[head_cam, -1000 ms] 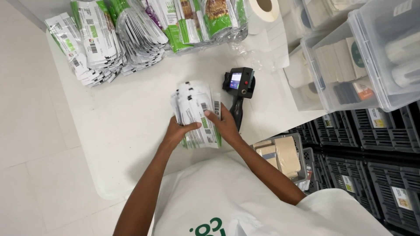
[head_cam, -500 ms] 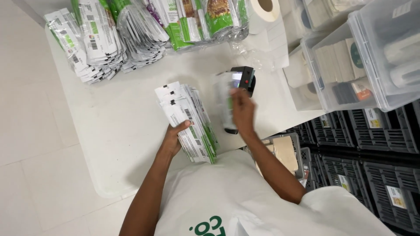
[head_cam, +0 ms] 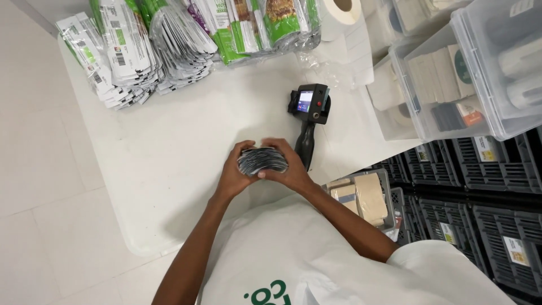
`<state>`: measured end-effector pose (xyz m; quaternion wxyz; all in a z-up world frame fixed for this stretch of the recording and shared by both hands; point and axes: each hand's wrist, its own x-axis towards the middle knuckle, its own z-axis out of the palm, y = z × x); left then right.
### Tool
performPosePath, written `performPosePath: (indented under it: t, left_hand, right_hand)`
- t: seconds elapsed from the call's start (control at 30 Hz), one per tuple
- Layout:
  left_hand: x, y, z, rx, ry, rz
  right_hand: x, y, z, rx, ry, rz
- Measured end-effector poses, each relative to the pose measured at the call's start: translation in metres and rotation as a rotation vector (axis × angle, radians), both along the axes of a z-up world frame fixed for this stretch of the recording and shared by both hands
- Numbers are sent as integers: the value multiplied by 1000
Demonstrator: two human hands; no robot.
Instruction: The person scans barcodes on a stack of white labels using a handheld barcode scanner. After scanning, the person gathers the labels, places them into a clear plastic bag, and seals the bag.
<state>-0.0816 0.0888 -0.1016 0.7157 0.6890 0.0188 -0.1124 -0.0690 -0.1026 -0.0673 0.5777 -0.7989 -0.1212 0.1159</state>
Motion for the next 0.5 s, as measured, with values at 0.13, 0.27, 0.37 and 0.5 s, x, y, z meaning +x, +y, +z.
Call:
performPosePath:
  t: [0.13,0.27,0.37,0.5]
  left_hand:
    - [2,-4,-22,100,-98,-21]
    - [5,-13,-37,167,-96,-66]
    - [11,-13,-74,401,-98,-147]
    - [46,-8,-64,964,-253,-502]
  right_hand:
    - [-4,6,27,-195,-408,-21]
    - [-9,12,24,-606,-572,131]
    - [-3,11,34,-642,-559,132]
    - [16,13,54,-909,-600,210]
